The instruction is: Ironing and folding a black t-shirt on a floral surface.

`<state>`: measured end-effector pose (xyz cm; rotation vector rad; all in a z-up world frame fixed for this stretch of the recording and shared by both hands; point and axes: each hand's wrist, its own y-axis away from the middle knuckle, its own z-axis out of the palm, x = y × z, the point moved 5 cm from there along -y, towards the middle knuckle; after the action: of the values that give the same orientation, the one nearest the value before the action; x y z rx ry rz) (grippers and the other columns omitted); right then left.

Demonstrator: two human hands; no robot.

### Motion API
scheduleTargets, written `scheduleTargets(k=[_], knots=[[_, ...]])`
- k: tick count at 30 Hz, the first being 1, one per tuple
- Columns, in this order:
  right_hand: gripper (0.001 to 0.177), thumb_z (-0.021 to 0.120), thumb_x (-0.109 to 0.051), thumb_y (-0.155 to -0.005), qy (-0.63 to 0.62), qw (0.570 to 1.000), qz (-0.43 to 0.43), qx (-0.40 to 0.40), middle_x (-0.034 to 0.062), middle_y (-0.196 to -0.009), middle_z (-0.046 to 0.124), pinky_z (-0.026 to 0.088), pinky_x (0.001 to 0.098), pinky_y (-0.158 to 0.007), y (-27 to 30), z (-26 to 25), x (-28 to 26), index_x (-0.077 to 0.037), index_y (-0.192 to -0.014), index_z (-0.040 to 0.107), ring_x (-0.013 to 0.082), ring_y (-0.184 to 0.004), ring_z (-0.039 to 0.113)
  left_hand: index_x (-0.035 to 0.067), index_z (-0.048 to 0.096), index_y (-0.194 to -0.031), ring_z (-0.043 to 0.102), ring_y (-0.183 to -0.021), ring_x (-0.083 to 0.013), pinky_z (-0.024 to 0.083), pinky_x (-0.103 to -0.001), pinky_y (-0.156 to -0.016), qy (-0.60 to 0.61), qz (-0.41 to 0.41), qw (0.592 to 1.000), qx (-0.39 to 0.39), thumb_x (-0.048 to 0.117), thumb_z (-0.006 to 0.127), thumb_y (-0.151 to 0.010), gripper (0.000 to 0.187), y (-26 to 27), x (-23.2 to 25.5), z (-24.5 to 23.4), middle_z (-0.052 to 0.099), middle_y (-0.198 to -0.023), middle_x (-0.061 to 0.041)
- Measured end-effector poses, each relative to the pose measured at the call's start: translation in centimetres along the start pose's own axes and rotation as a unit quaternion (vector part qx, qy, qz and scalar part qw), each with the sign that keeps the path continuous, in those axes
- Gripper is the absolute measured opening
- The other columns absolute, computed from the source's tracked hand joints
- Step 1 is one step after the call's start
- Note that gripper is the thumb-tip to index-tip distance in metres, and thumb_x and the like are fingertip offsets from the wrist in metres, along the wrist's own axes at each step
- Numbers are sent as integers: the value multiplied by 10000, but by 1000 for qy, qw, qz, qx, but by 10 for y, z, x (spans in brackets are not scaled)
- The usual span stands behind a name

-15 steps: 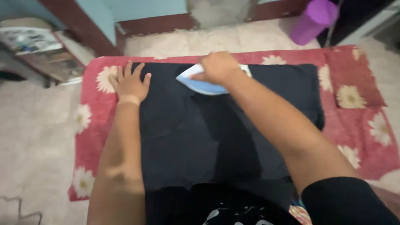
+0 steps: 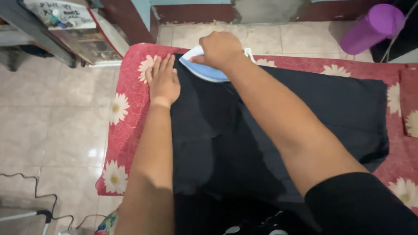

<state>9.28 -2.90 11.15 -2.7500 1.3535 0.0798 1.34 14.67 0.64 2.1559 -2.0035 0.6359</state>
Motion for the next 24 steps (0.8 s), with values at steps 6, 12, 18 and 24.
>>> scheduleTargets(k=[6, 12, 18, 24], knots=[[630, 668, -703, -864, 30, 998, -18, -61, 197, -938, 748, 550, 530, -788, 41, -13, 19, -109, -1053, 758, 405, -913, 709, 103, 469, -1525, 280, -1508, -265, 119, -513, -1210, 5, 4, 1000, -7, 202, 459, -1024, 510, 2, 6, -5, 418, -1611, -36], [695, 582, -756, -896, 108, 984, 83, -112, 199, -954, 765, 564, 514, -800, 140, -25, 108, -133, -1151, 750, 405, -911, 722, 82, 466, -1530, 266, -1516, -286, 124, -524, -1204, 13, 11, 1000, -8, 187, 450, -1037, 504, 3, 9, -9, 413, -1615, -66], [774, 579, -807, -862, 127, 933, 297, -158, 199, -980, 761, 588, 513, -767, 268, -51, 206, -141, -1233, 718, 378, -880, 752, 72, 445, -1543, 263, -1520, -301, 122, -533, -1198, 5, 27, 1000, -12, 186, 430, -1050, 506, 0, 6, -6, 404, -1622, -87], [710, 595, -766, -885, 98, 894, 405, -162, 187, -962, 793, 585, 509, -805, 372, -58, 283, -148, -1198, 752, 377, -893, 765, 66, 504, -1530, 296, -1470, -370, 155, -607, -1148, 5, 82, 995, 54, 250, 560, -1045, 521, 2, 5, -5, 413, -1594, -197]])
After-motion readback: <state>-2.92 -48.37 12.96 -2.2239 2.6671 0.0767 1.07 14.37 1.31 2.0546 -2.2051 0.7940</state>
